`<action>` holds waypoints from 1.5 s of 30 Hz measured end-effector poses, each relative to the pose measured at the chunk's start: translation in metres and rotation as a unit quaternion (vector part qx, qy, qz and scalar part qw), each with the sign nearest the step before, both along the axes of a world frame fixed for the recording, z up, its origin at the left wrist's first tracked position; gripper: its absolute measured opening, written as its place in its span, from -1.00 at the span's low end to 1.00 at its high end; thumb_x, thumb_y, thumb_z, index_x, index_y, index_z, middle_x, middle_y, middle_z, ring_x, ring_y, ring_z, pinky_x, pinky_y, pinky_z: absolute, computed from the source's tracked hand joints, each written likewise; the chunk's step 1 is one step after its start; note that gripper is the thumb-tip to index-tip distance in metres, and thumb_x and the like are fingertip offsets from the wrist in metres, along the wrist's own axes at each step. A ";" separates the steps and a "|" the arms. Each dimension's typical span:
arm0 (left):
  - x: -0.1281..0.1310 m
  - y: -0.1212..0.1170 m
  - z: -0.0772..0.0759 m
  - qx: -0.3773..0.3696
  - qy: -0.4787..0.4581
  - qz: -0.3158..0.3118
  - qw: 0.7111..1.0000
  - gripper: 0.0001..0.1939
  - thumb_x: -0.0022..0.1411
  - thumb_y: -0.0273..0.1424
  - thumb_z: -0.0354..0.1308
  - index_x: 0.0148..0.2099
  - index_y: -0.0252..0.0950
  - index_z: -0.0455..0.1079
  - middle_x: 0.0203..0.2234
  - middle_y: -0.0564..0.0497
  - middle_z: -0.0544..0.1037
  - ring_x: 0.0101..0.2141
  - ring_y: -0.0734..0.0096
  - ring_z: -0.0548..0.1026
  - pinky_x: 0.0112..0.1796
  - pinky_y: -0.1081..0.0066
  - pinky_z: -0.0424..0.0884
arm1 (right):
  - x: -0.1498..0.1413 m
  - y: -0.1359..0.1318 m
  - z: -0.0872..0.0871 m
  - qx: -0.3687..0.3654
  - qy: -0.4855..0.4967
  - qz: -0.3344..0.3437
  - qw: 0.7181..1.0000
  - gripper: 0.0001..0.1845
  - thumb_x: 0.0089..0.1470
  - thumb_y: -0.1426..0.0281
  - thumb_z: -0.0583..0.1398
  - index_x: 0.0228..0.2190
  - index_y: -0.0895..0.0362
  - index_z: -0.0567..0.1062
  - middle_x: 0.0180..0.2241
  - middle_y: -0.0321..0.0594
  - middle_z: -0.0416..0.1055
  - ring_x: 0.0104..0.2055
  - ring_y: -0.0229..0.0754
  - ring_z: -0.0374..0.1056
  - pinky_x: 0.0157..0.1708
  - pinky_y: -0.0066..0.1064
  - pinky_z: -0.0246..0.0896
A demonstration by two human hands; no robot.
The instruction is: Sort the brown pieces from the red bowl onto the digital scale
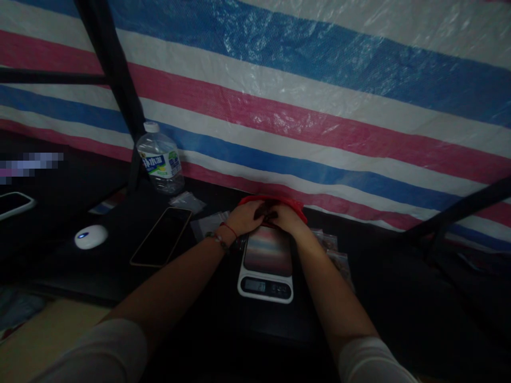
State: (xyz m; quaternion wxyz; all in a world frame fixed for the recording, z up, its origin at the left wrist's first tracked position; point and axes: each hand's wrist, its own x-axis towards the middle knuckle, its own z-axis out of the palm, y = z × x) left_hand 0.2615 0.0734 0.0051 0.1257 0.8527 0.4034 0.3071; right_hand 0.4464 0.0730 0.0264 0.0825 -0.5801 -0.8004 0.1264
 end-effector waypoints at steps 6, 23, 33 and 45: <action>0.000 0.002 -0.001 -0.007 0.008 -0.007 1.000 -0.59 0.17 -0.37 0.11 0.09 -0.28 0.34 -0.01 -0.10 0.49 -0.03 0.20 0.46 0.02 0.26 0.38 | 0.003 0.005 -0.003 0.017 -0.012 -0.005 1.000 -0.81 0.00 0.50 0.24 -0.31 0.12 0.62 -0.26 -0.14 0.58 -0.23 -0.12 0.47 -0.19 -0.43 0.27; 0.004 0.005 0.000 -0.013 0.018 -0.015 1.000 -0.62 0.19 -0.31 0.12 0.06 -0.27 0.39 -0.11 -0.09 0.56 -0.12 0.20 0.52 -0.07 0.30 0.41 | -0.009 -0.002 0.014 0.098 0.158 0.020 0.982 -0.68 -0.04 0.60 0.19 -0.23 0.13 0.58 -0.20 -0.16 0.54 -0.17 -0.15 0.44 -0.08 -0.34 0.29; 0.005 0.005 -0.001 -0.031 -0.017 -0.022 0.999 -0.55 0.17 -0.35 0.13 0.12 -0.26 0.35 -0.09 -0.08 0.56 -0.10 0.22 0.51 -0.02 0.26 0.39 | -0.013 -0.005 0.014 0.074 0.271 -0.002 0.960 -0.59 -0.01 0.59 0.19 -0.07 0.14 0.47 -0.19 -0.18 0.54 -0.15 -0.22 0.46 -0.06 -0.36 0.33; 0.007 0.009 -0.010 -0.053 -0.055 0.010 0.997 -0.58 0.12 -0.39 0.16 0.05 -0.31 0.35 -0.11 -0.11 0.55 -0.11 0.21 0.51 -0.03 0.23 0.42 | -0.010 -0.004 0.013 0.109 0.269 0.036 0.956 -0.49 -0.04 0.65 -0.02 -0.12 0.13 0.53 -0.09 -0.19 0.51 -0.02 -0.20 0.39 0.08 -0.31 0.21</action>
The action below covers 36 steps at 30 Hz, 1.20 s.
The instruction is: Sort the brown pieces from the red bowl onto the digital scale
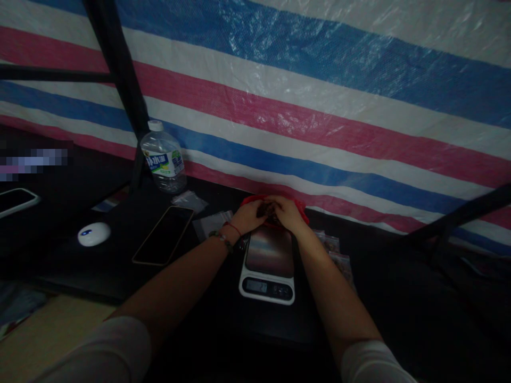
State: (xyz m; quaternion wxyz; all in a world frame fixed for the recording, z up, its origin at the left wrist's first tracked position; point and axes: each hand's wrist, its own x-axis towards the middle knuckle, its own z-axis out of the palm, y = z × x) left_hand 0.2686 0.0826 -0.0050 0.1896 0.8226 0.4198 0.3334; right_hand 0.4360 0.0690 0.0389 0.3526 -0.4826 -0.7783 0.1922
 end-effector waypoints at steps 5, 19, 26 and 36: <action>-0.001 0.000 0.001 0.022 -0.020 0.016 0.999 -0.59 0.13 -0.40 0.14 0.05 -0.32 0.33 -0.08 -0.11 0.53 -0.07 0.23 0.49 0.02 0.25 0.39 | 0.005 0.005 0.000 0.020 -0.048 -0.056 0.997 -0.49 -0.02 0.67 -0.03 -0.12 0.17 0.52 -0.11 -0.15 0.51 -0.03 -0.20 0.39 0.08 -0.32 0.20; -0.004 -0.008 0.009 0.041 0.022 0.055 0.997 -0.57 0.20 -0.33 0.10 0.12 -0.27 0.29 -0.04 -0.08 0.50 -0.04 0.22 0.47 0.01 0.27 0.39 | 0.011 0.013 -0.022 -0.068 -0.256 -0.027 0.964 -0.74 0.06 0.51 0.19 -0.19 0.16 0.58 -0.12 -0.07 0.52 -0.06 -0.10 0.42 -0.01 -0.35 0.24; -0.004 -0.008 0.010 0.056 0.003 0.044 0.997 -0.53 0.17 -0.37 0.12 0.14 -0.30 0.27 0.03 -0.10 0.47 0.02 0.23 0.43 0.07 0.27 0.35 | 0.010 0.013 -0.019 -0.088 -0.288 -0.062 0.952 -0.73 0.01 0.57 0.17 -0.26 0.14 0.61 -0.19 -0.10 0.56 -0.14 -0.12 0.45 -0.08 -0.40 0.26; -0.002 -0.007 0.010 0.033 0.081 0.038 0.995 -0.65 0.18 -0.33 0.13 0.04 -0.24 0.37 -0.08 -0.07 0.54 -0.08 0.17 0.50 -0.05 0.26 0.42 | 0.009 0.010 -0.007 0.005 -0.107 -0.114 0.988 -0.75 0.05 0.52 0.15 -0.25 0.12 0.59 -0.21 -0.18 0.56 -0.14 -0.15 0.44 -0.06 -0.37 0.26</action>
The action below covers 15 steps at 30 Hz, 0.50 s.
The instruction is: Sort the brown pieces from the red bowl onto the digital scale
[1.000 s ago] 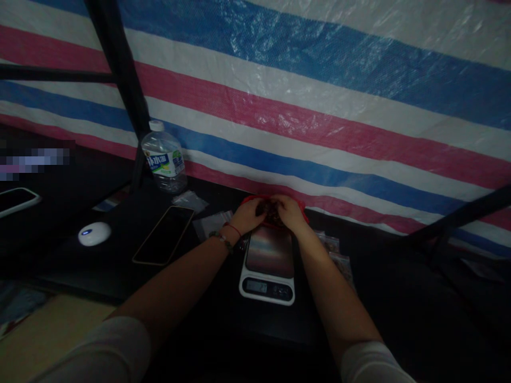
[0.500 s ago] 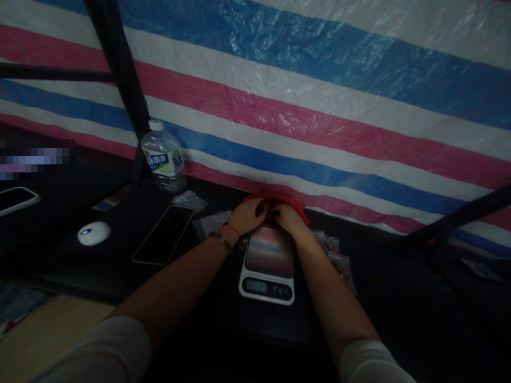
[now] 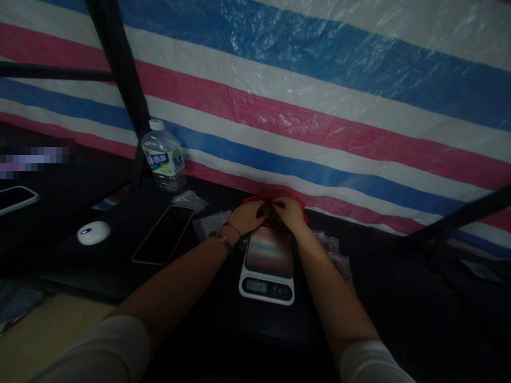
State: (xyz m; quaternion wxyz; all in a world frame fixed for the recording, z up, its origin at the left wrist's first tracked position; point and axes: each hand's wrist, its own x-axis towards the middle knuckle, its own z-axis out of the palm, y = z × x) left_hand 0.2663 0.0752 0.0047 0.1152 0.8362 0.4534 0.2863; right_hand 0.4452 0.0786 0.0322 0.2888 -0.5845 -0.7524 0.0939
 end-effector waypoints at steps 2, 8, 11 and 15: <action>0.000 0.001 0.000 -0.001 -0.002 -0.010 1.000 -0.64 0.18 -0.32 0.13 0.04 -0.24 0.37 -0.09 -0.06 0.54 -0.09 0.18 0.50 -0.06 0.26 0.42 | -0.004 -0.003 0.004 0.017 0.023 0.016 0.999 -0.76 0.06 0.50 0.15 -0.26 0.10 0.59 -0.21 -0.20 0.55 -0.13 -0.16 0.43 -0.04 -0.36 0.26; 0.001 0.003 -0.003 -0.011 -0.040 -0.030 0.999 -0.67 0.21 -0.28 0.11 0.01 -0.26 0.39 -0.16 -0.08 0.56 -0.16 0.21 0.52 -0.11 0.28 0.43 | -0.014 -0.007 0.007 0.012 0.031 0.094 0.995 -0.75 0.04 0.55 0.15 -0.26 0.11 0.57 -0.20 -0.19 0.53 -0.12 -0.16 0.40 -0.02 -0.32 0.24; 0.002 0.003 -0.004 -0.014 -0.048 -0.037 0.998 -0.67 0.21 -0.28 0.10 -0.01 -0.26 0.41 -0.18 -0.08 0.57 -0.17 0.22 0.53 -0.12 0.27 0.43 | -0.015 -0.006 0.005 0.011 0.029 0.101 0.994 -0.72 0.02 0.57 0.15 -0.25 0.10 0.56 -0.19 -0.20 0.51 -0.10 -0.16 0.38 0.01 -0.29 0.22; 0.002 0.004 -0.004 -0.020 -0.058 -0.040 0.997 -0.65 0.22 -0.30 0.09 0.03 -0.25 0.40 -0.15 -0.07 0.57 -0.16 0.23 0.52 -0.08 0.27 0.41 | -0.013 -0.004 0.004 0.041 0.033 0.102 0.993 -0.74 0.01 0.56 0.17 -0.23 0.12 0.55 -0.16 -0.16 0.48 -0.04 -0.14 0.34 0.05 -0.27 0.19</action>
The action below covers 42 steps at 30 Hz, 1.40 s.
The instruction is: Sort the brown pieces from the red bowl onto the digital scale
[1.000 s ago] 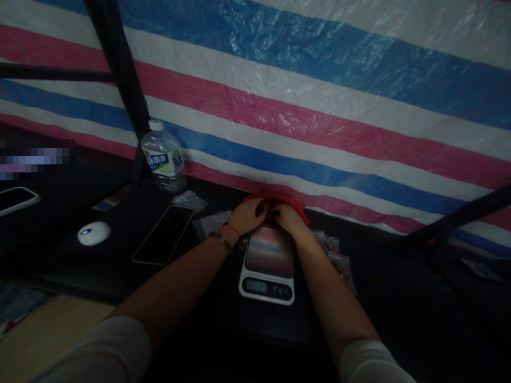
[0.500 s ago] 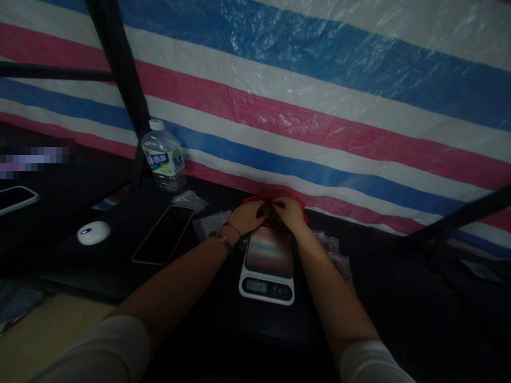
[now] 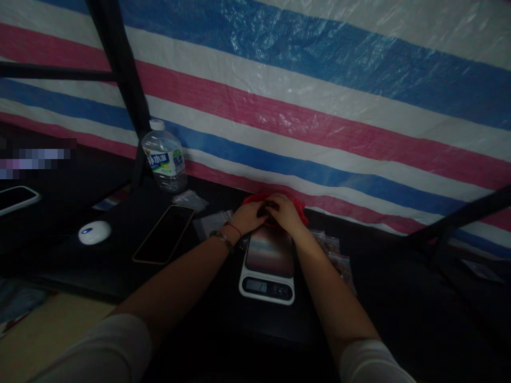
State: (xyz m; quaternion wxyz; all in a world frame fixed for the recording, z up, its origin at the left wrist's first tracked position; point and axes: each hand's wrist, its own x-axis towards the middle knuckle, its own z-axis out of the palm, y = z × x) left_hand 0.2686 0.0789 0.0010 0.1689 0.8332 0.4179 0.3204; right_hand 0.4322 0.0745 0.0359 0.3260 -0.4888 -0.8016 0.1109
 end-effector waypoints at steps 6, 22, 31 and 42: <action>0.000 0.003 -0.003 -0.003 -0.005 0.007 1.000 -0.65 0.19 -0.35 0.11 0.03 -0.27 0.39 -0.16 -0.08 0.57 -0.16 0.22 0.53 -0.09 0.28 0.42 | 0.001 0.001 -0.003 0.003 0.001 -0.009 1.000 -0.71 0.05 0.55 0.13 -0.19 0.15 0.54 -0.16 -0.13 0.49 -0.07 -0.14 0.36 0.02 -0.27 0.22; 0.000 0.004 -0.006 0.021 -0.044 0.021 0.999 -0.58 0.16 -0.41 0.11 0.09 -0.32 0.34 -0.07 -0.10 0.53 -0.10 0.24 0.50 -0.01 0.27 0.40 | 0.003 0.003 -0.006 0.024 0.024 -0.026 0.999 -0.69 -0.02 0.60 0.14 -0.26 0.12 0.57 -0.21 -0.17 0.52 -0.11 -0.12 0.40 0.00 -0.24 0.25; 0.000 0.003 -0.005 0.018 -0.035 0.008 0.999 -0.62 0.16 -0.40 0.11 0.05 -0.31 0.37 -0.12 -0.09 0.56 -0.13 0.23 0.52 -0.05 0.27 0.43 | 0.003 0.003 -0.009 0.000 0.026 -0.019 0.999 -0.71 -0.03 0.61 0.14 -0.32 0.09 0.58 -0.27 -0.22 0.54 -0.18 -0.15 0.42 -0.08 -0.29 0.29; -0.001 0.003 -0.005 0.016 -0.038 -0.009 0.999 -0.61 0.18 -0.40 0.10 0.08 -0.30 0.36 -0.13 -0.09 0.56 -0.14 0.24 0.53 -0.06 0.27 0.43 | 0.005 0.005 -0.011 0.017 0.009 0.004 1.000 -0.80 0.03 0.53 0.16 -0.35 0.12 0.59 -0.29 -0.16 0.52 -0.21 -0.15 0.40 -0.10 -0.28 0.27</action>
